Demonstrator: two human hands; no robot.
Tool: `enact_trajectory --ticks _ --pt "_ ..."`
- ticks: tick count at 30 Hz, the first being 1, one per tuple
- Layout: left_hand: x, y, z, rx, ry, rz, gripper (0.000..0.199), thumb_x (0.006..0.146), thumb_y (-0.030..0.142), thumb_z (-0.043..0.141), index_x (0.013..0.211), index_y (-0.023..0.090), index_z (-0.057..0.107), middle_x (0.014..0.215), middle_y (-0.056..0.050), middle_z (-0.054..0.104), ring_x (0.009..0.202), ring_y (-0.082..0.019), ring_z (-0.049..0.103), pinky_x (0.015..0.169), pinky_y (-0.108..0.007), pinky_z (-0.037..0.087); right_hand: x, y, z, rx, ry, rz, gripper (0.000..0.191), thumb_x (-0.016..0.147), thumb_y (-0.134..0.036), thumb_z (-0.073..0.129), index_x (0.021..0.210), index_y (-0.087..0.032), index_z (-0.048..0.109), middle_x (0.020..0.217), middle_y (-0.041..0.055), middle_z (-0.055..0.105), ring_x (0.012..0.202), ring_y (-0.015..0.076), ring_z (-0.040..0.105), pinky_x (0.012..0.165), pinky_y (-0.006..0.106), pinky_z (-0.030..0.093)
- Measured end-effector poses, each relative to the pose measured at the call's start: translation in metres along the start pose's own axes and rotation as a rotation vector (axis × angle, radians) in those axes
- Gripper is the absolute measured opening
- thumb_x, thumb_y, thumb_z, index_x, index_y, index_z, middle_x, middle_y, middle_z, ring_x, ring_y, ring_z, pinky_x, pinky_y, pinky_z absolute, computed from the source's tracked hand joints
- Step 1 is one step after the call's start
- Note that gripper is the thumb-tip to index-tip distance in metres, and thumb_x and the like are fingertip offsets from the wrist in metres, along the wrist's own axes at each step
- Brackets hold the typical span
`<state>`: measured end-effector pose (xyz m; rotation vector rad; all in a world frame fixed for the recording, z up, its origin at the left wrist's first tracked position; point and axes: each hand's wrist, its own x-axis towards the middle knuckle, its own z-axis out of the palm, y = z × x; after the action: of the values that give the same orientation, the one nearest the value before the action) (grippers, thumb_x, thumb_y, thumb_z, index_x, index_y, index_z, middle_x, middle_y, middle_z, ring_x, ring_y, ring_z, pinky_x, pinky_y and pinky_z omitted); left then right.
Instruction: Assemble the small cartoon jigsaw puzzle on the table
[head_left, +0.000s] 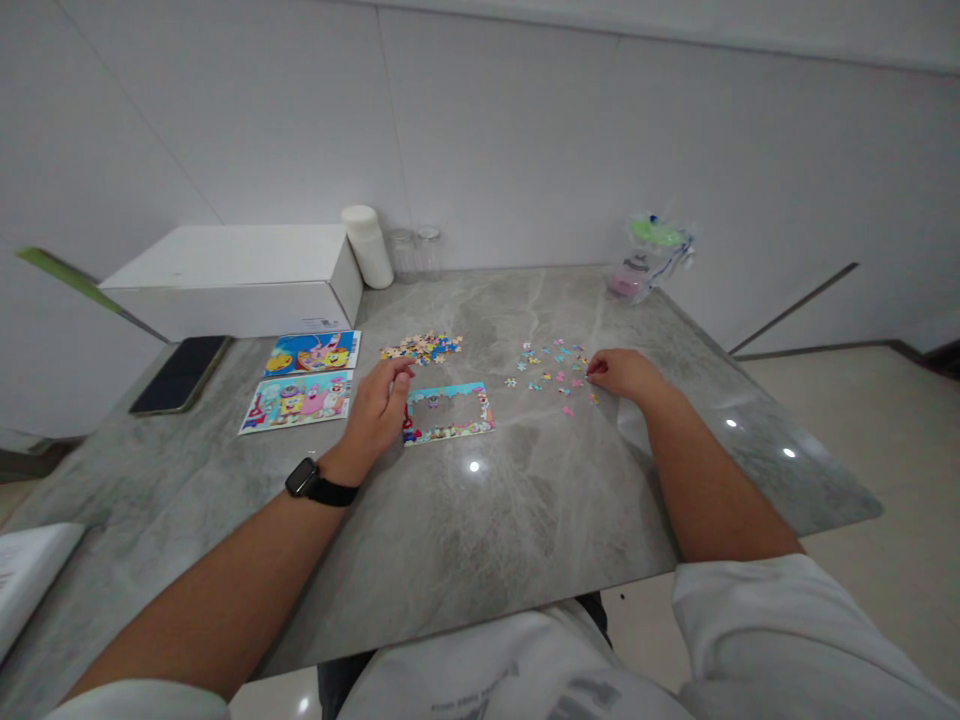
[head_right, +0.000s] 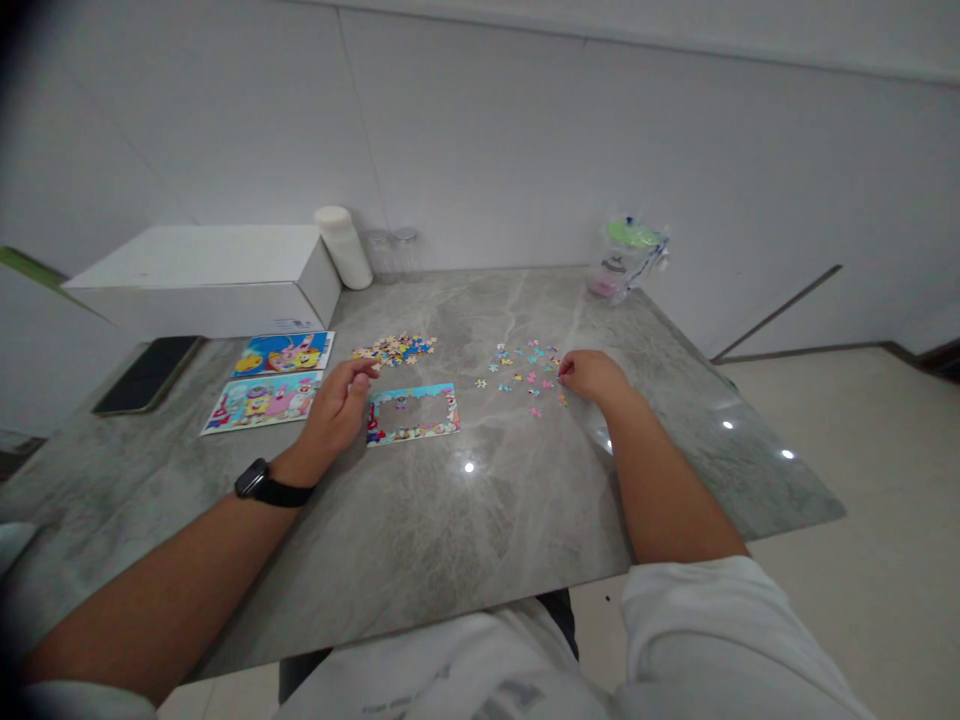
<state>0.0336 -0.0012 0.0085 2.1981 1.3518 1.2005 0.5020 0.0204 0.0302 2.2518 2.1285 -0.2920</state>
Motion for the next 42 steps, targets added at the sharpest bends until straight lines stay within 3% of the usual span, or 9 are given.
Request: enact_trajectory --ticks 5,12,16,21,29,37,42 --pt "0.000 0.002 0.000 -0.004 -0.008 0.005 0.039 0.110 0.042 0.038 0.133 0.022 0.062 0.114 -0.008 0.071 0.108 -0.024 0.066 0.100 -0.041 0.052 -0.003 -0.010 -0.002 -0.038 -0.011 0.024 0.017 0.089 -0.036 0.070 0.096 -0.023 0.078 0.100 0.0089 0.080 0.089 0.0231 0.071 0.075 0.031 0.048" --pt "0.001 0.002 0.001 0.006 -0.039 0.020 0.039 0.110 0.043 0.037 0.129 0.021 0.064 0.112 -0.008 0.071 0.108 -0.024 0.066 0.100 -0.041 0.052 -0.003 -0.012 0.000 -0.080 -0.015 0.040 0.035 0.096 -0.052 0.061 0.093 -0.022 0.078 0.101 0.0125 0.080 0.092 0.0261 0.072 0.073 0.032 0.048" --pt "0.001 0.001 0.001 0.016 -0.049 0.031 0.039 0.111 0.043 0.037 0.127 0.021 0.065 0.112 -0.008 0.071 0.107 -0.023 0.066 0.100 -0.041 0.052 -0.001 -0.004 0.000 -0.027 0.056 0.054 0.025 0.095 -0.040 0.063 0.102 -0.021 0.079 0.105 0.0120 0.080 0.094 0.0253 0.072 0.077 0.032 0.050" --pt "0.001 0.000 0.001 0.015 -0.058 0.027 0.039 0.111 0.043 0.036 0.126 0.021 0.066 0.112 -0.008 0.071 0.108 -0.023 0.066 0.100 -0.041 0.052 0.002 0.000 0.003 0.044 0.014 -0.076 0.022 0.089 -0.024 0.067 0.107 -0.024 0.079 0.102 0.0047 0.080 0.092 0.0195 0.072 0.082 0.028 0.050" --pt "0.001 0.003 0.000 0.016 -0.065 0.033 0.037 0.110 0.042 0.038 0.124 0.022 0.066 0.114 -0.008 0.072 0.109 -0.024 0.067 0.101 -0.041 0.052 -0.003 0.001 -0.003 -0.023 -0.018 -0.066 0.009 0.088 -0.028 0.070 0.091 -0.024 0.078 0.095 0.0051 0.079 0.086 0.0213 0.070 0.074 0.030 0.047" --pt "0.001 0.003 0.001 0.012 -0.068 0.039 0.036 0.110 0.043 0.039 0.122 0.022 0.066 0.114 -0.007 0.072 0.110 -0.024 0.067 0.102 -0.042 0.052 -0.004 0.001 -0.008 0.006 0.029 -0.109 0.027 0.089 -0.015 0.064 0.111 -0.022 0.078 0.103 0.0072 0.079 0.093 0.0209 0.070 0.083 0.030 0.048" --pt "0.001 0.004 0.000 0.022 -0.073 0.027 0.038 0.110 0.044 0.038 0.121 0.022 0.067 0.113 -0.007 0.072 0.109 -0.024 0.067 0.101 -0.041 0.052 -0.002 -0.004 -0.007 0.010 0.020 -0.155 0.027 0.087 -0.017 0.064 0.108 -0.025 0.080 0.101 0.0052 0.079 0.091 0.0209 0.071 0.083 0.030 0.050"
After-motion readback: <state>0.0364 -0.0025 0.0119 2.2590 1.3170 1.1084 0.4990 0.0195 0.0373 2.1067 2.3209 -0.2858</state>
